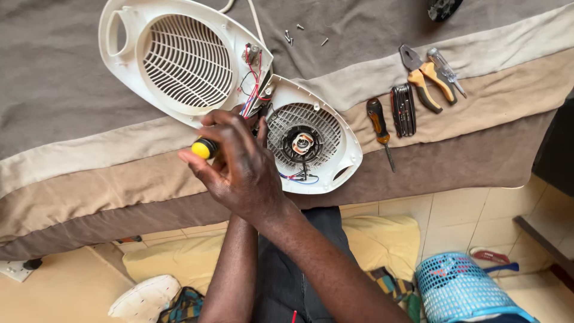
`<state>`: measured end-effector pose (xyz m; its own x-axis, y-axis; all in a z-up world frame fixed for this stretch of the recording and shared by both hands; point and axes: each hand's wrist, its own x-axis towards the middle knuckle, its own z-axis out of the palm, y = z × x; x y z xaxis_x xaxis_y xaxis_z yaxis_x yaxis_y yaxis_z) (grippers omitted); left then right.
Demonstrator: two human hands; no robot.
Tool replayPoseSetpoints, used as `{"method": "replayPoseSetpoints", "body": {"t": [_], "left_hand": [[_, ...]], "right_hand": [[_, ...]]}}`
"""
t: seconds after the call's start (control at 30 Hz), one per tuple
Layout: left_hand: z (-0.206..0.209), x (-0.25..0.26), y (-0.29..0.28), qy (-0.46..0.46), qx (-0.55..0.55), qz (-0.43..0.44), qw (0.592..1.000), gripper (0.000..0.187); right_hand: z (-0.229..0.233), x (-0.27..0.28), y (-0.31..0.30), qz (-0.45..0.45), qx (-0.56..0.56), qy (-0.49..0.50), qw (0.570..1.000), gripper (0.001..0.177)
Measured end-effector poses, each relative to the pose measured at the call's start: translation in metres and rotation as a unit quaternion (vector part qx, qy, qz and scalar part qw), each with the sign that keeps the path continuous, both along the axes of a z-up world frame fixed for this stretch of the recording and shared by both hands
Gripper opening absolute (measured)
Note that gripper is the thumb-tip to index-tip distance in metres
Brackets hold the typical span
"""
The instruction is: The person disassembles a white electric fan on a bed, removes the fan blade, and manipulates internal wiring and components using a screwdriver and pliers. They then reattach the fan blade and continue adjusting internal parts.
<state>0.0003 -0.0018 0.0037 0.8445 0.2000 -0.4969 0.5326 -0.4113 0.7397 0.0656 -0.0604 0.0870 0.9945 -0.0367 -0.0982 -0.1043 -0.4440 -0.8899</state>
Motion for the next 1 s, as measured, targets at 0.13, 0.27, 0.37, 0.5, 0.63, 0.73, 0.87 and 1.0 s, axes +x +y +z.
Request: {"method": "replayPoseSetpoints", "body": {"t": [0.13, 0.27, 0.37, 0.5, 0.63, 0.73, 0.87, 1.0], "left_hand": [[0.002, 0.019, -0.001, 0.0, 0.002, 0.008, 1.0, 0.052], [-0.007, 0.043, -0.007, -0.004, -0.007, 0.005, 1.0, 0.053], [-0.017, 0.054, -0.008, -0.006, -0.007, 0.006, 1.0, 0.053], [-0.016, 0.049, -0.008, 0.007, -0.007, 0.011, 1.0, 0.053], [-0.007, 0.045, -0.005, 0.016, -0.004, 0.016, 1.0, 0.053], [-0.006, 0.049, -0.008, 0.012, -0.009, 0.019, 1.0, 0.053], [-0.015, 0.058, -0.008, 0.0, -0.014, 0.019, 1.0, 0.053], [-0.011, 0.047, -0.011, 0.004, -0.014, 0.022, 1.0, 0.054]], "right_hand": [[0.004, 0.01, -0.001, -0.003, 0.03, 0.036, 0.999, 0.043], [0.011, 0.015, -0.01, 0.053, -0.012, 0.018, 0.998, 0.043], [0.019, 0.018, -0.013, 0.074, 0.014, 0.02, 0.997, 0.034], [0.025, 0.024, -0.009, 0.024, 0.056, 0.045, 0.997, 0.031], [0.022, 0.031, -0.008, 0.033, 0.03, 0.049, 0.998, 0.031], [0.025, 0.027, -0.017, 0.063, 0.025, 0.042, 0.997, 0.031], [0.024, 0.022, -0.017, 0.072, 0.004, -0.005, 0.997, 0.034], [0.009, 0.025, -0.008, 0.058, 0.027, 0.022, 0.998, 0.039]]}}
